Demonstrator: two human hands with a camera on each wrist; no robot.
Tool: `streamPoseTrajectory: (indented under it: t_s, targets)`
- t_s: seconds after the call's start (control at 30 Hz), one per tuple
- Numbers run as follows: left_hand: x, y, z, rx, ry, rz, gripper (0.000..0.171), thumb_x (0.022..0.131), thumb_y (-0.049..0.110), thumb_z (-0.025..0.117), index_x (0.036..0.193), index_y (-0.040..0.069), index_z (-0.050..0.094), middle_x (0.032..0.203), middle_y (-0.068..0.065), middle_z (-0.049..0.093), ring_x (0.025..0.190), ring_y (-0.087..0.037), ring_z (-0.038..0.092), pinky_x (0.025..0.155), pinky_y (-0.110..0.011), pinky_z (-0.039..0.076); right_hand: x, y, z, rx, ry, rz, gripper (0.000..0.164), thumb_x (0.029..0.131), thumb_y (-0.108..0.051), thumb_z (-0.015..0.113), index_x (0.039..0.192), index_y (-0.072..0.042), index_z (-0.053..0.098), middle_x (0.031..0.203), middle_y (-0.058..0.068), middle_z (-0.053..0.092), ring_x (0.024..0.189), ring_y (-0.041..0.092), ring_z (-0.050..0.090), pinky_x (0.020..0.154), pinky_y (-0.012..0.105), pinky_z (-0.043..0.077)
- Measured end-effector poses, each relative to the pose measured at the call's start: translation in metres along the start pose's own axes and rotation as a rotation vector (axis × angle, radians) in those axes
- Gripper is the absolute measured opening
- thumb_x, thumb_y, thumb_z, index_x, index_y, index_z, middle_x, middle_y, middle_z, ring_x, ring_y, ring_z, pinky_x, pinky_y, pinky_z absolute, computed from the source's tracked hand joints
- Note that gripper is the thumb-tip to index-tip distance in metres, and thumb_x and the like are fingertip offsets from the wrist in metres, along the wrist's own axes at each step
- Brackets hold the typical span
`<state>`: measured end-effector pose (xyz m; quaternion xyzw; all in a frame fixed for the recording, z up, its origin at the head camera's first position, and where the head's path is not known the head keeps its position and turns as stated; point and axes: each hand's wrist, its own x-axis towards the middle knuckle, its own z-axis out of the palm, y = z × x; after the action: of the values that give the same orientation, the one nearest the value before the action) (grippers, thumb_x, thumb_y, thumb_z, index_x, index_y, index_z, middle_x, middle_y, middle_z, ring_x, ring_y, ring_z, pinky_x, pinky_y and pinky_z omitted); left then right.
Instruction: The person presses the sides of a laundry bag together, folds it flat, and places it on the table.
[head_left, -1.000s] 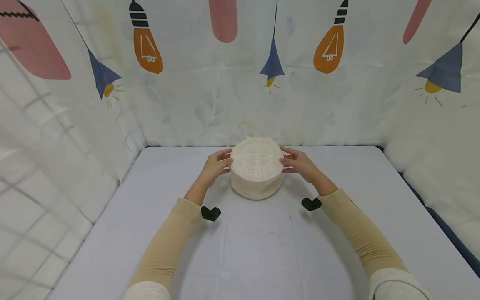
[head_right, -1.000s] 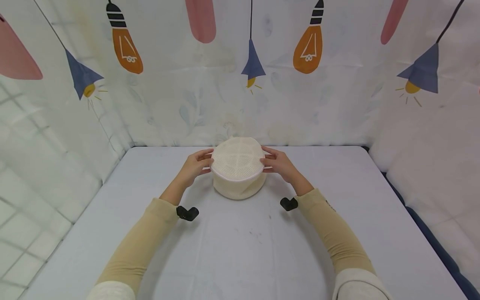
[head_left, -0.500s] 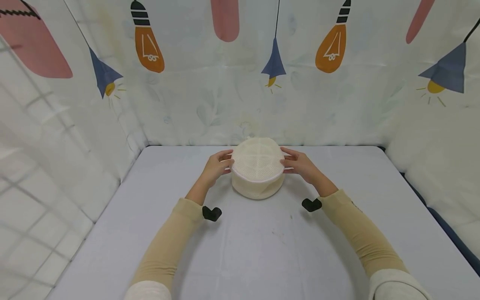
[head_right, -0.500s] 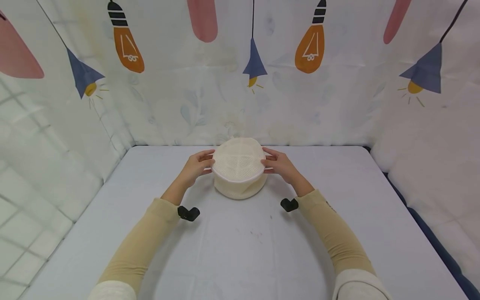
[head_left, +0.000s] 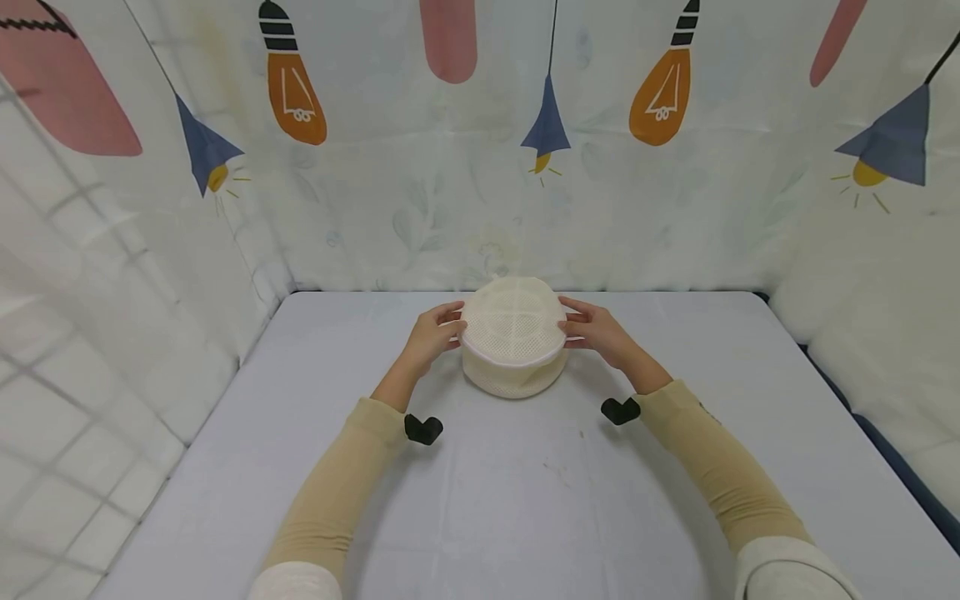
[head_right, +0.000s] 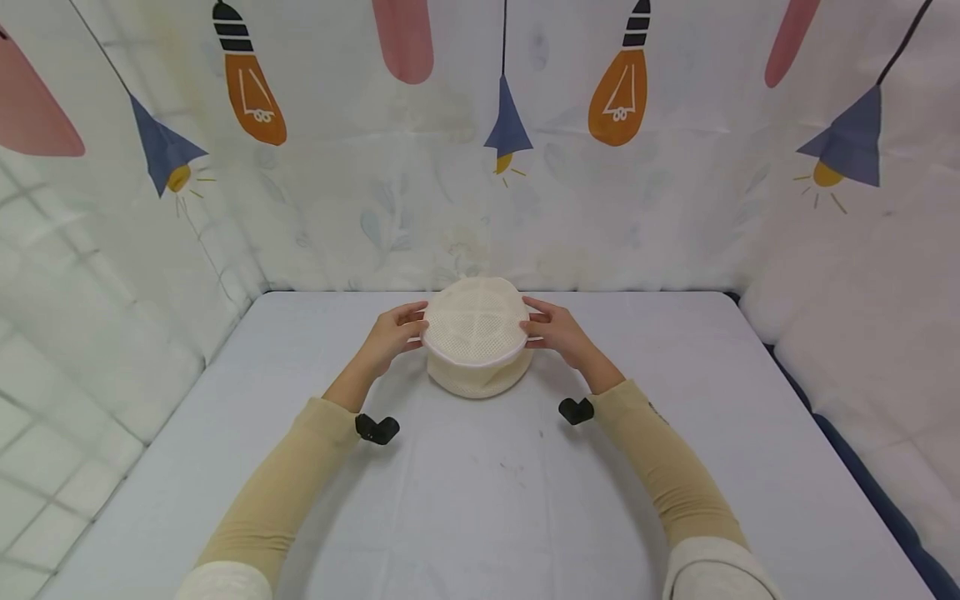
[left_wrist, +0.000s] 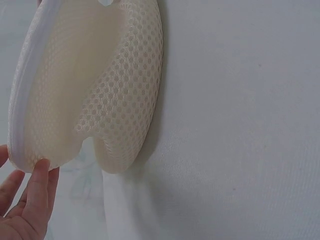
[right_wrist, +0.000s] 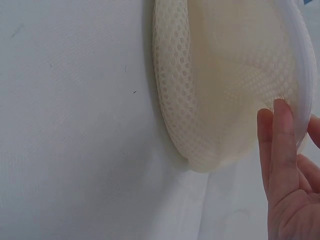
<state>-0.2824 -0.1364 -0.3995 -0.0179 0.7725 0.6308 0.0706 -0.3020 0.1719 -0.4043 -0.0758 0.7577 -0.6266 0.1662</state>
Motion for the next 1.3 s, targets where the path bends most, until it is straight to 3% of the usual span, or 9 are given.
streamPoseTrajectory:
  t_s: [1.0,1.3]
  targets:
    - [0.0,-0.01,0.0,0.01,-0.006,0.026,0.05,0.102,0.008,0.059,0.151,0.006,0.051,0.143,-0.017,0.054,0.123,-0.03,0.058,0.101,-0.043,0.052,0.001,0.002,0.006,-0.004,0.01,0.015,0.068,0.103,-0.002,0.06,0.163,-0.009,0.027,0.151,0.027,0.045,0.099,0.011,0.064,0.09,0.033,0.058]
    - [0.002,-0.014,0.0,0.017,-0.007,0.022,0.049,0.102,0.008,0.059,0.15,0.006,0.051,0.143,-0.017,0.055,0.121,-0.03,0.059,0.1,-0.043,0.053,0.003,0.006,0.006,0.009,0.007,0.018,0.068,0.103,-0.001,0.06,0.162,-0.01,0.029,0.153,0.027,0.044,0.121,0.027,0.059,0.093,0.036,0.057]
